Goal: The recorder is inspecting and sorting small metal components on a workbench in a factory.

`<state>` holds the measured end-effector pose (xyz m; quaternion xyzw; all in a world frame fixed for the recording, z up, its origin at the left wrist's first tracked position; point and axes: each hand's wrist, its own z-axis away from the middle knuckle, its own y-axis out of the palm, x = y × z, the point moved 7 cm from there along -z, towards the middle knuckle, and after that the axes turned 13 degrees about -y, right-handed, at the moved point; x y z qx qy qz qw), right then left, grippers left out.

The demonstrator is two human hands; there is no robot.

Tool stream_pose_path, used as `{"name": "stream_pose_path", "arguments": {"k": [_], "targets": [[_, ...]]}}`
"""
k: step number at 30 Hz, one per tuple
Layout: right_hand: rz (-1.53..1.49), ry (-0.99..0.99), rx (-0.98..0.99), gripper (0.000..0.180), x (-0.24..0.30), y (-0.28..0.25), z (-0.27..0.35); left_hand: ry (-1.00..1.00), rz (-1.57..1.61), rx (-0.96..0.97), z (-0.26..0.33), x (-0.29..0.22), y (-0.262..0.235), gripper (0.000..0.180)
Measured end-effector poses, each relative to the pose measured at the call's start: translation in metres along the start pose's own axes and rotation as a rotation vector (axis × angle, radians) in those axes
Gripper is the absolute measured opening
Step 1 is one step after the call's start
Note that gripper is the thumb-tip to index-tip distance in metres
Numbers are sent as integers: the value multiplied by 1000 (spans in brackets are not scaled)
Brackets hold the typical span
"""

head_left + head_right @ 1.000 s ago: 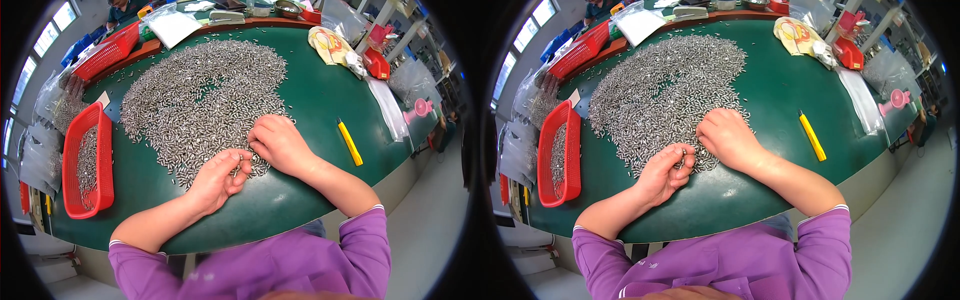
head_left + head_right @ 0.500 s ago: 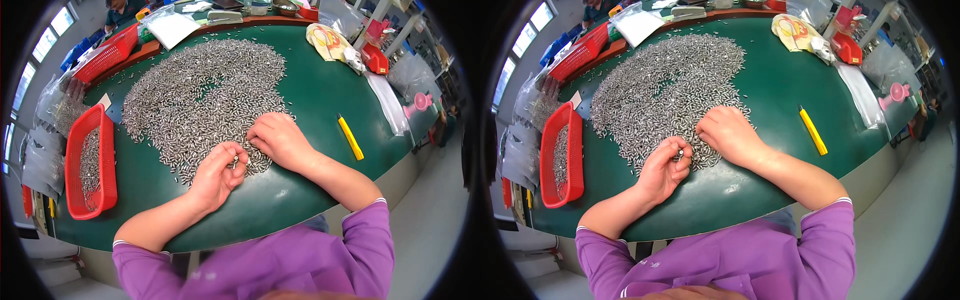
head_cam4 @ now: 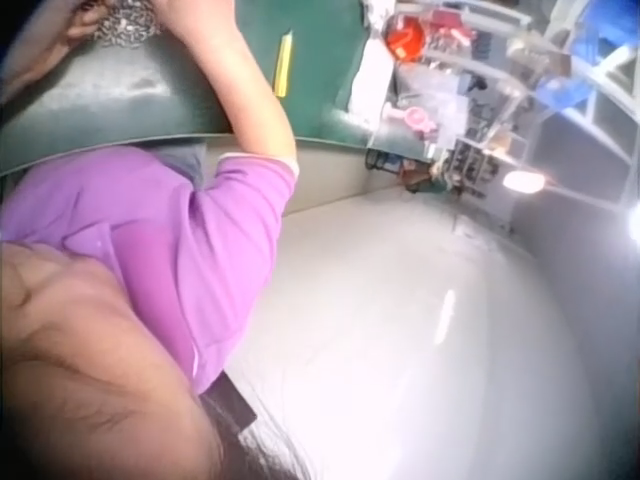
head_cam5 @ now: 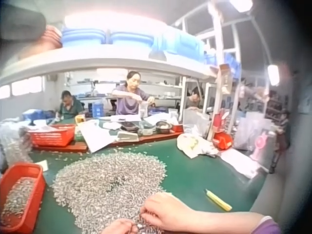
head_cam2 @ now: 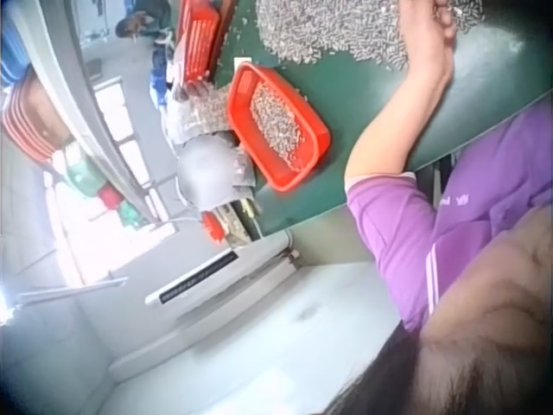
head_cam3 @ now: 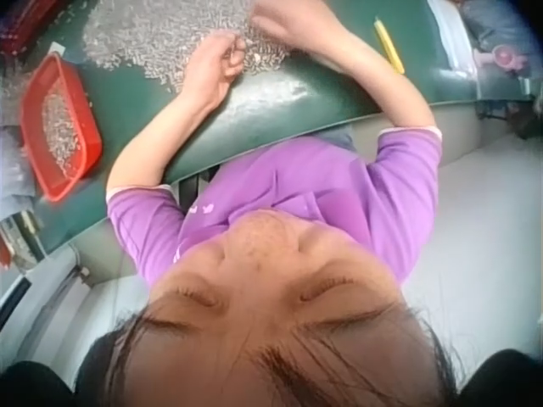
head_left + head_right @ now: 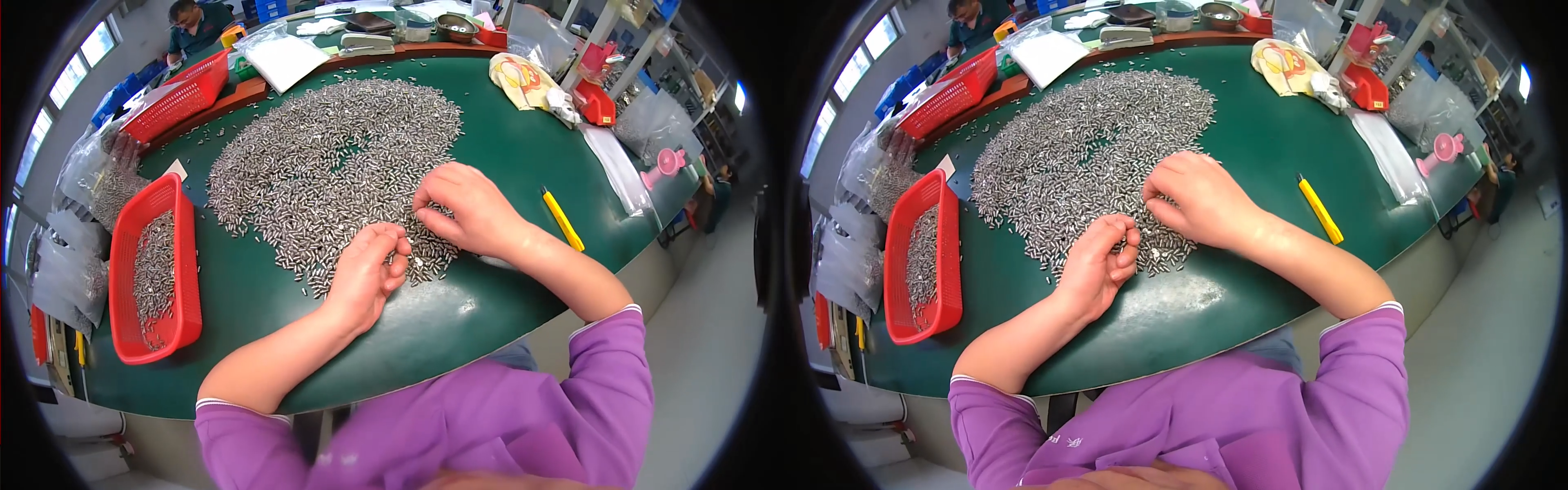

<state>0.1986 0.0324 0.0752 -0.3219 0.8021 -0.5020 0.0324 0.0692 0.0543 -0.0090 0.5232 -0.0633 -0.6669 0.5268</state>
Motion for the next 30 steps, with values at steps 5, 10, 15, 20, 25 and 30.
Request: {"name": "stream_pose_path", "arguments": {"k": [5, 10, 15, 20, 25, 30], "targets": [[11, -206, 36, 11, 32, -2, -18, 25, -71, 72, -1, -4, 6, 17], [-235, -57, 7, 16, 14, 10, -10, 44, -97, 121, -7, -5, 3, 15], [-43, 16, -68, 25, -22, 25, 14, 39, -59, 142, -9, -6, 4, 16], [51, 40, 30, 16, -22, 31, 12, 16, -37, 101, -9, -5, -1, 19], [112, 40, 32, 10, -18, 33, 15, -11, -27, 127, -9, -5, -3, 20], [-165, 124, -145, 11, -15, 16, 11, 5, -43, 135, -6, -6, -1, 17]]}}
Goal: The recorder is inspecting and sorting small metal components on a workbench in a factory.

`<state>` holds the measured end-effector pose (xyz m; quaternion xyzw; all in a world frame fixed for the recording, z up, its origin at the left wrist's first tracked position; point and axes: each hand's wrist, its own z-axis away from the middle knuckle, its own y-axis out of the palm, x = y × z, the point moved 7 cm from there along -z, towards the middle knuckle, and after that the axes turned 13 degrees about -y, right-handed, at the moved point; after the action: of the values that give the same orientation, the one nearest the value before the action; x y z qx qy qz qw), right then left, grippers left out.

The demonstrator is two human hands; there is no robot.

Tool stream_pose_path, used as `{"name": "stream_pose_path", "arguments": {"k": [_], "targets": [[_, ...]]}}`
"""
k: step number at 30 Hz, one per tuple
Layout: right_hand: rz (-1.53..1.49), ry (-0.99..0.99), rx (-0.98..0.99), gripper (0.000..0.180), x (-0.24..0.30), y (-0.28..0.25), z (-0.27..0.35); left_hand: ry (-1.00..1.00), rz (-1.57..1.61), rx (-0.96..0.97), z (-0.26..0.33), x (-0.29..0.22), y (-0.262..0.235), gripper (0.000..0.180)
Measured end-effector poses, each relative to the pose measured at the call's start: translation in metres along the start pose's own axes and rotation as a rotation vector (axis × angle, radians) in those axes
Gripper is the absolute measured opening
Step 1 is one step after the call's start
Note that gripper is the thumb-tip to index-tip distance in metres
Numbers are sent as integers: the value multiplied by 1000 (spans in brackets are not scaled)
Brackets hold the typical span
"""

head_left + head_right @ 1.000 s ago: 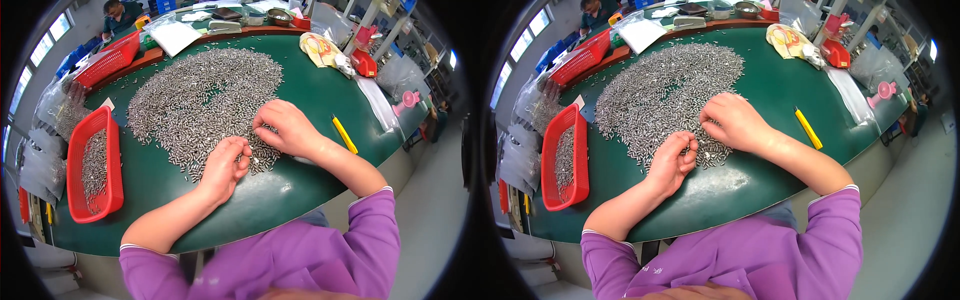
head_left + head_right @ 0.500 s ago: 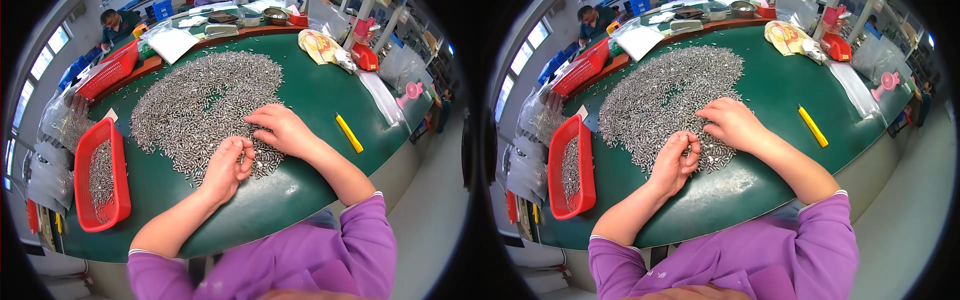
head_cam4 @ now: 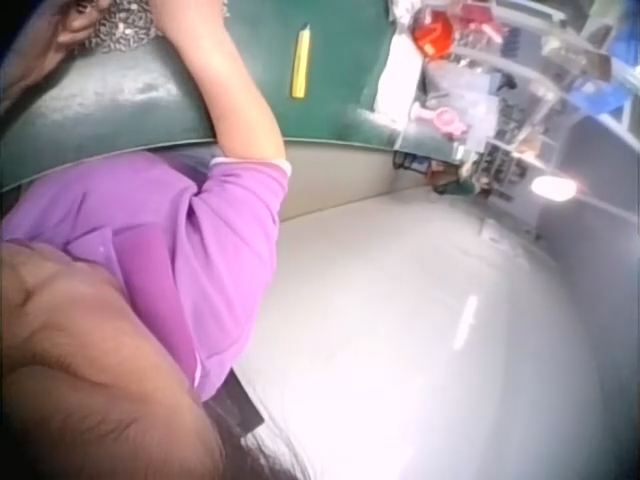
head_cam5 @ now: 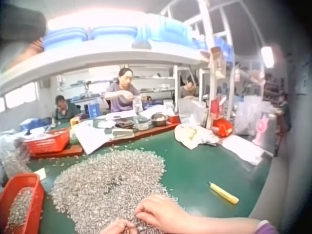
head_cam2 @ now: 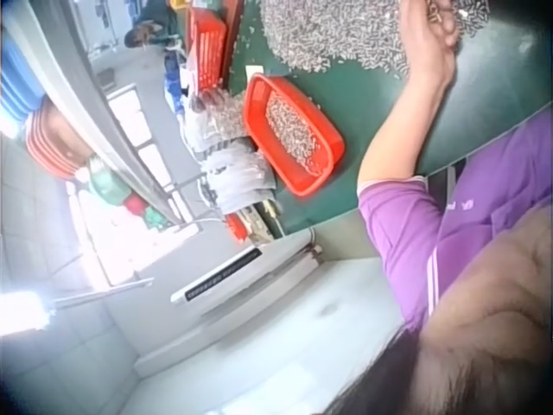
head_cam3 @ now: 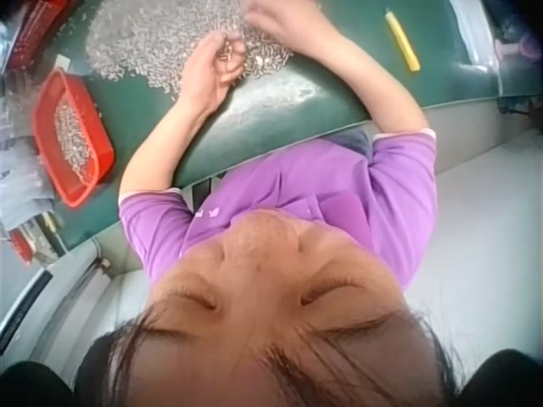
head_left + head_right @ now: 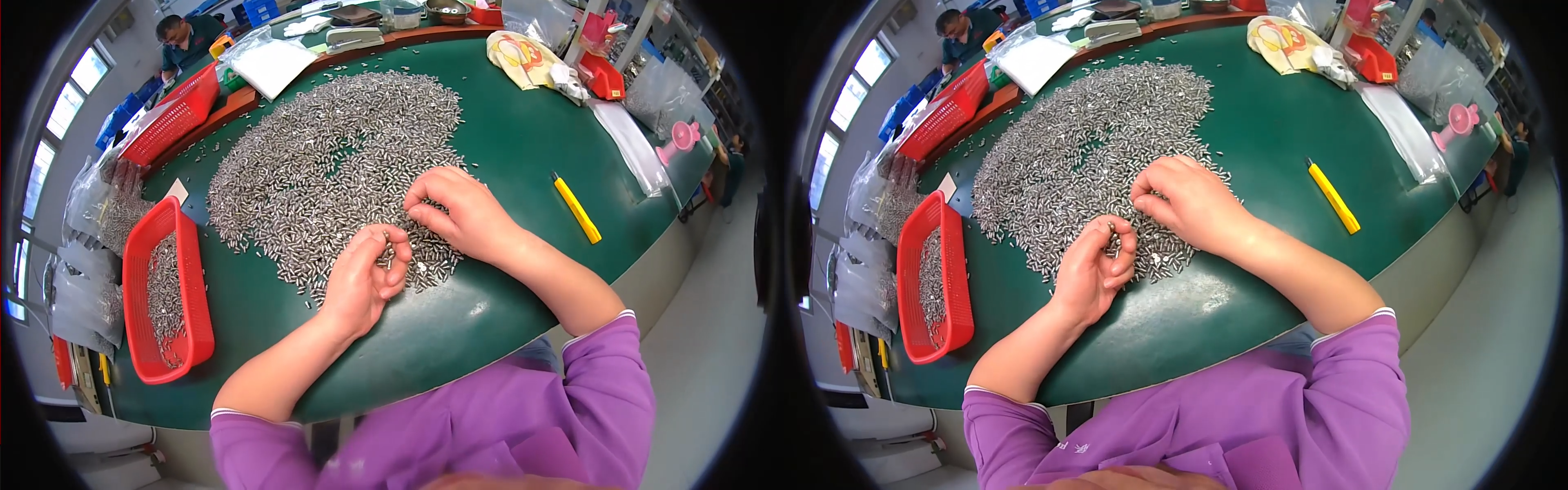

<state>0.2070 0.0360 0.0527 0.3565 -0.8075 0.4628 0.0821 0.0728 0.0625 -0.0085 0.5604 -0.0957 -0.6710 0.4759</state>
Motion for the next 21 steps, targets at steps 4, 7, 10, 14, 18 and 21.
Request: {"name": "stream_pose_path", "arguments": {"k": [4, 7, 10, 14, 18, 21], "targets": [[-29, -182, 10, 11, 21, -2, -3, 6, -29, 11, 0, 2, 3, 16], [-44, -213, 1, 10, 27, -2, -2, -17, -24, 10, -1, 4, 4, 15], [-111, -217, -10, 13, 23, -1, 0, -21, -41, 15, -4, 4, 4, 14], [-383, -88, -48, 21, 10, 4, 2, -2, -37, 27, -3, 5, 0, 13], [120, -15, 49, 28, -7, 3, 9, -25, -8, -13, -1, 3, 1, 12], [170, -50, 130, 25, -13, 13, 13, -36, 10, -19, -1, 4, 1, 15]]}}
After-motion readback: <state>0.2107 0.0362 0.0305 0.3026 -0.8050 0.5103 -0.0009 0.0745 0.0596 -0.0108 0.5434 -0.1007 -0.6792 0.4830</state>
